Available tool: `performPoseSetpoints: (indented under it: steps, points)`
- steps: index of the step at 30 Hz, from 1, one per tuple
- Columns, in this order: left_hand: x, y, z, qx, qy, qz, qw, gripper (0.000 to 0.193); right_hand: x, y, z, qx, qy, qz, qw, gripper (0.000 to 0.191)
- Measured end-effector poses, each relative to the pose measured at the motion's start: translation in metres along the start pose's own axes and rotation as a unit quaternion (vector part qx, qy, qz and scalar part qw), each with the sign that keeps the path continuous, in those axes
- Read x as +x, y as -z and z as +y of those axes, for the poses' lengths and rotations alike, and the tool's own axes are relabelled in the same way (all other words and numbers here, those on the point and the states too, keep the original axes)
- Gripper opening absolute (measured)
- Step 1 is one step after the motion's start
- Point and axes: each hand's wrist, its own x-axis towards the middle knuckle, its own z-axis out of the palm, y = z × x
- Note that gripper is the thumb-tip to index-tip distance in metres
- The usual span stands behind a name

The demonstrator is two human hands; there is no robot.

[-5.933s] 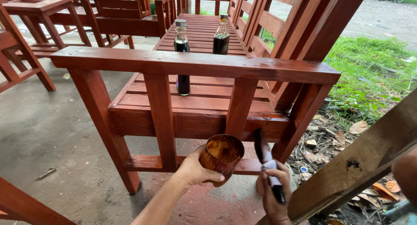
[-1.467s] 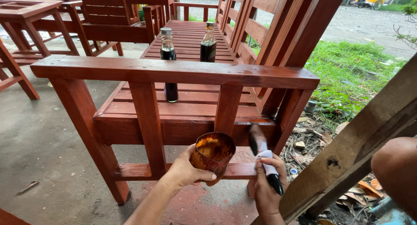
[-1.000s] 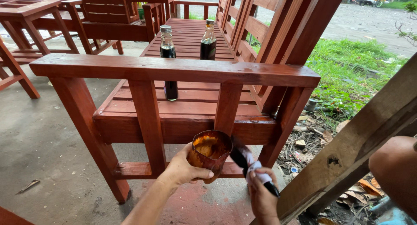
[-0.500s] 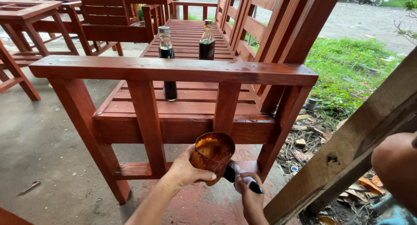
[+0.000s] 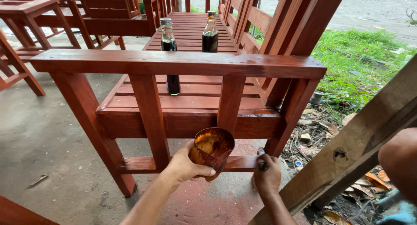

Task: The person applies a reddish-brown wood stain to a wooden bench using a brush, holding a stained can in one hand. They brush the bench's armrest, rails, legs and slats, dipping the brush into the can as they coat different parts of the furniture.

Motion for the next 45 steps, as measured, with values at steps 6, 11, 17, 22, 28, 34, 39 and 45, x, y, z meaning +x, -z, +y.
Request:
performPoseSetpoints:
  steps: [6, 11, 17, 22, 28, 34, 39, 45]
  points:
    - [-0.001, 0.001, 0.005, 0.013, 0.037, 0.006, 0.999, 0.108, -0.029, -0.023, -0.011, 0.015, -0.052, -0.062, 0.997, 0.020]
    - [0.003, -0.014, 0.004, -0.007, 0.019, -0.017, 1.000, 0.109, -0.035, -0.033, -0.017, 0.289, -0.263, -0.161, 0.906, 0.014]
    - [0.007, -0.011, 0.000, -0.019, 0.008, -0.020, 1.000, 0.108, -0.011, -0.034, -0.016, 0.429, -0.259, -0.101, 0.859, 0.015]
    - [0.008, -0.009, -0.006, -0.017, 0.004, -0.022, 1.000, 0.109, 0.004, -0.027, -0.015, 0.235, -0.187, -0.103, 0.948, 0.009]
    - [0.013, -0.004, -0.007, -0.025, 0.003, -0.018, 1.000, 0.110, 0.005, -0.005, 0.002, 0.002, -0.052, -0.003, 0.999, 0.008]
    - [0.015, -0.017, -0.003, -0.007, 0.017, -0.027, 0.999, 0.111, -0.044, -0.026, -0.028, 0.073, -0.085, -0.061, 0.992, 0.023]
    - [0.015, -0.020, 0.004, -0.023, 0.007, -0.026, 0.999, 0.110, -0.061, 0.000, -0.030, 0.107, 0.000, -0.139, 0.984, 0.012]
    - [0.011, -0.018, 0.008, -0.012, 0.015, -0.027, 0.999, 0.108, -0.028, 0.029, -0.018, -0.086, 0.078, -0.132, 0.984, 0.027]
